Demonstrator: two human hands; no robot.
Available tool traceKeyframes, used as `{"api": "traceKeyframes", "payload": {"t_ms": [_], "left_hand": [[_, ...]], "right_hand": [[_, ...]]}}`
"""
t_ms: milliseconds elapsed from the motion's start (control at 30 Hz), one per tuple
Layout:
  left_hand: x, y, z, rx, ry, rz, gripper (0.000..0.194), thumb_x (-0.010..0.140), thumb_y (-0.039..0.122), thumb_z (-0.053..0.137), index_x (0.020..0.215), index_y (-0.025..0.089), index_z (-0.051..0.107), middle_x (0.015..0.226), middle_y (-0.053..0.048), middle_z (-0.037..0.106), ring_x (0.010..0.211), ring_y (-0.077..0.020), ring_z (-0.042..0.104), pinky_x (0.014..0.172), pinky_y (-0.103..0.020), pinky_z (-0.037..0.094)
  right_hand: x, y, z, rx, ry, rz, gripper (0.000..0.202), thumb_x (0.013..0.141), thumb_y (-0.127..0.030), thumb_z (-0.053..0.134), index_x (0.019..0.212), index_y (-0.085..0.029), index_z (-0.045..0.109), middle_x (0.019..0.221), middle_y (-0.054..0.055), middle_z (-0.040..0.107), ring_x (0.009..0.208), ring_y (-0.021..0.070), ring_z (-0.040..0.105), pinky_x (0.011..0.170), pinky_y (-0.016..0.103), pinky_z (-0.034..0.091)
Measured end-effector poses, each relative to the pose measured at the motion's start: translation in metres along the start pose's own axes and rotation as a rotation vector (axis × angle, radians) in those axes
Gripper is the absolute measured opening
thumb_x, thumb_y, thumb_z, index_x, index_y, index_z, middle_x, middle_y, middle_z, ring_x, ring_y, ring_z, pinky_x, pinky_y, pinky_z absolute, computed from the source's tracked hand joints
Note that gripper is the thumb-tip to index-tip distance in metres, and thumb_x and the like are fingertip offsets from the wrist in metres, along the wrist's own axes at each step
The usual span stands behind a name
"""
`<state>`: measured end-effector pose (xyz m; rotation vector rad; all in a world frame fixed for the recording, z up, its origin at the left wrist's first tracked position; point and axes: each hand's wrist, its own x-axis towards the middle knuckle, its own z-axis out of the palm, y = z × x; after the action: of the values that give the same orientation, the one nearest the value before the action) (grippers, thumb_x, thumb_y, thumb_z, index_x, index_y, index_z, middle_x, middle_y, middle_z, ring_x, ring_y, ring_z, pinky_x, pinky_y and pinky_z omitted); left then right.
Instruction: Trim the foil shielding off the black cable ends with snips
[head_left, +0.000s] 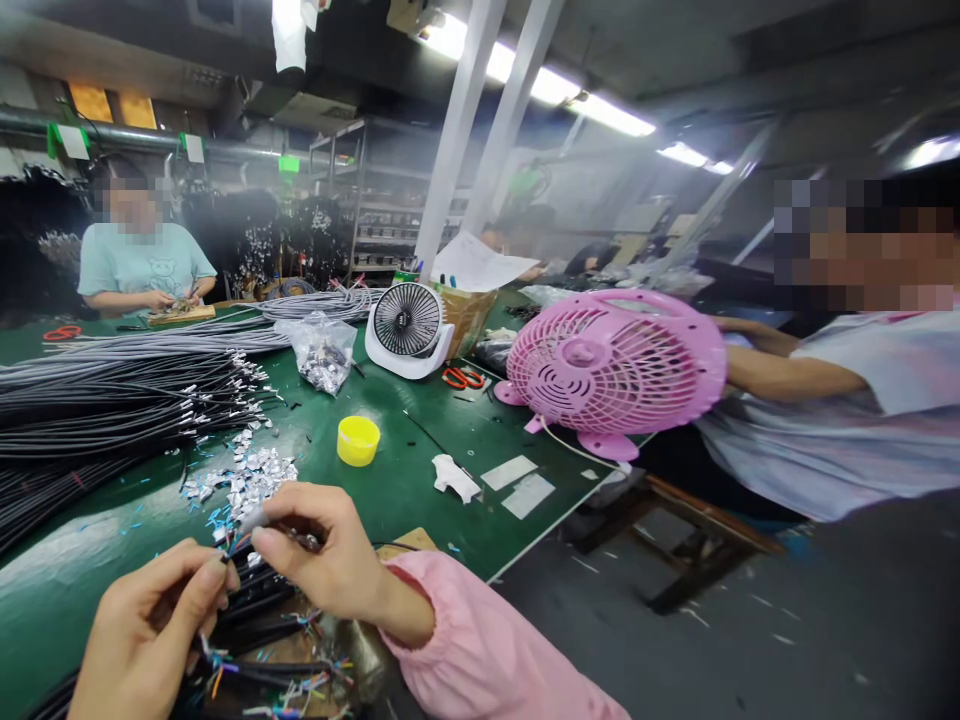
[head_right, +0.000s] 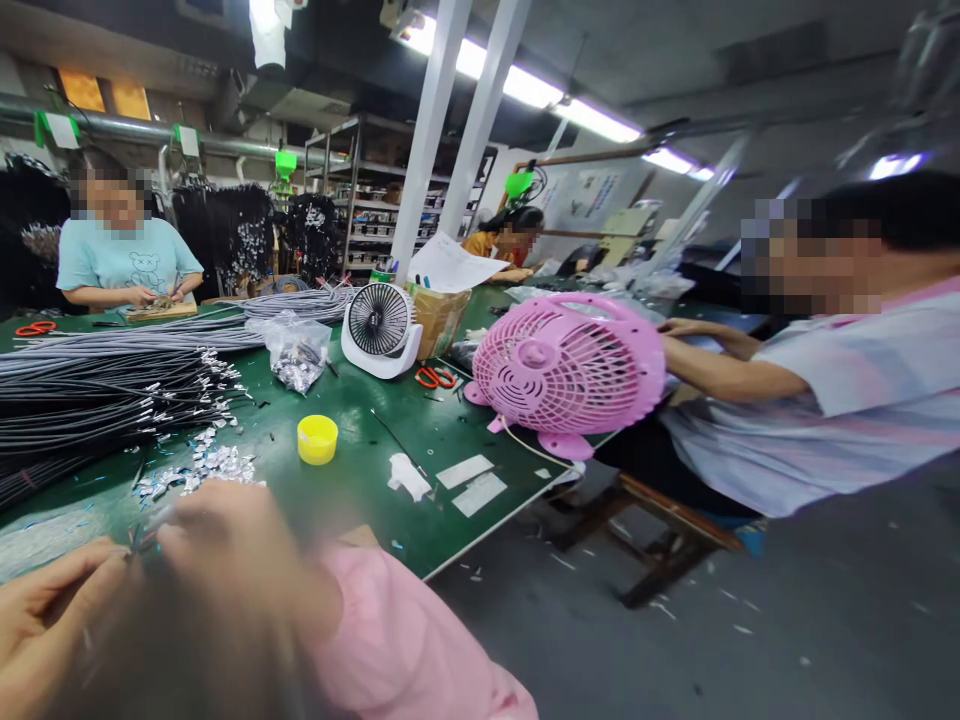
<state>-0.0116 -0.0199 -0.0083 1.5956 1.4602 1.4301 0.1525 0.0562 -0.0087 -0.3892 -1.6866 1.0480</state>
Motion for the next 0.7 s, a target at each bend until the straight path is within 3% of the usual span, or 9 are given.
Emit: {"api": "traceKeyframes", "payload": {"t_ms": [200, 300, 467, 567, 700], "left_hand": [[0.002, 0.001, 0.003, 0.024, -0.027, 0.011, 0.046, 0.084, 0.058, 0.062, 0.055, 0.021, 0.064, 0.047, 0.004, 0.052, 0.039, -0.0098, 0.047, 0.033, -0.016, 0.038], [0.002, 0.005, 0.004, 0.031, -0.011, -0.024, 0.050, 0.083, 0.060, 0.061, 0.053, 0.021, 0.061, 0.048, 0.004, 0.050, 0.041, -0.0098, 0.044, 0.034, -0.016, 0.037], [-0.001, 0.015, 0.007, 0.028, 0.034, -0.096, 0.054, 0.080, 0.067, 0.061, 0.052, 0.021, 0.057, 0.050, 0.004, 0.048, 0.045, -0.0105, 0.041, 0.037, -0.017, 0.036], [0.000, 0.013, 0.006, 0.028, 0.015, -0.054, 0.053, 0.083, 0.063, 0.060, 0.051, 0.021, 0.051, 0.049, 0.005, 0.045, 0.044, -0.0100, 0.040, 0.037, -0.017, 0.035], [0.002, 0.003, 0.002, 0.010, -0.049, 0.017, 0.054, 0.087, 0.059, 0.056, 0.049, 0.022, 0.046, 0.047, 0.005, 0.040, 0.041, -0.0097, 0.034, 0.033, -0.017, 0.033]], "right_hand": [[-0.007, 0.016, 0.000, -0.140, 0.038, -0.093, 0.013, 0.079, -0.021, 0.068, 0.068, -0.017, 0.063, 0.060, -0.001, 0.057, 0.053, 0.0110, 0.048, 0.049, 0.024, 0.040], [-0.008, 0.020, 0.000, -0.152, 0.022, -0.063, 0.013, 0.079, -0.022, 0.069, 0.068, -0.018, 0.062, 0.061, 0.000, 0.059, 0.055, 0.0118, 0.050, 0.053, 0.025, 0.044], [-0.005, 0.011, 0.000, -0.103, -0.025, 0.012, 0.010, 0.083, -0.027, 0.068, 0.080, -0.017, 0.069, 0.071, 0.001, 0.064, 0.061, 0.0124, 0.055, 0.059, 0.024, 0.050], [-0.001, 0.002, 0.001, -0.058, -0.044, 0.003, 0.015, 0.086, -0.029, 0.063, 0.091, -0.018, 0.073, 0.081, 0.003, 0.068, 0.068, 0.0134, 0.060, 0.062, 0.023, 0.051], [-0.001, 0.001, 0.000, -0.141, -0.096, 0.017, 0.013, 0.085, -0.029, 0.066, 0.080, -0.018, 0.071, 0.070, 0.001, 0.064, 0.063, 0.0130, 0.057, 0.060, 0.023, 0.050]]}}
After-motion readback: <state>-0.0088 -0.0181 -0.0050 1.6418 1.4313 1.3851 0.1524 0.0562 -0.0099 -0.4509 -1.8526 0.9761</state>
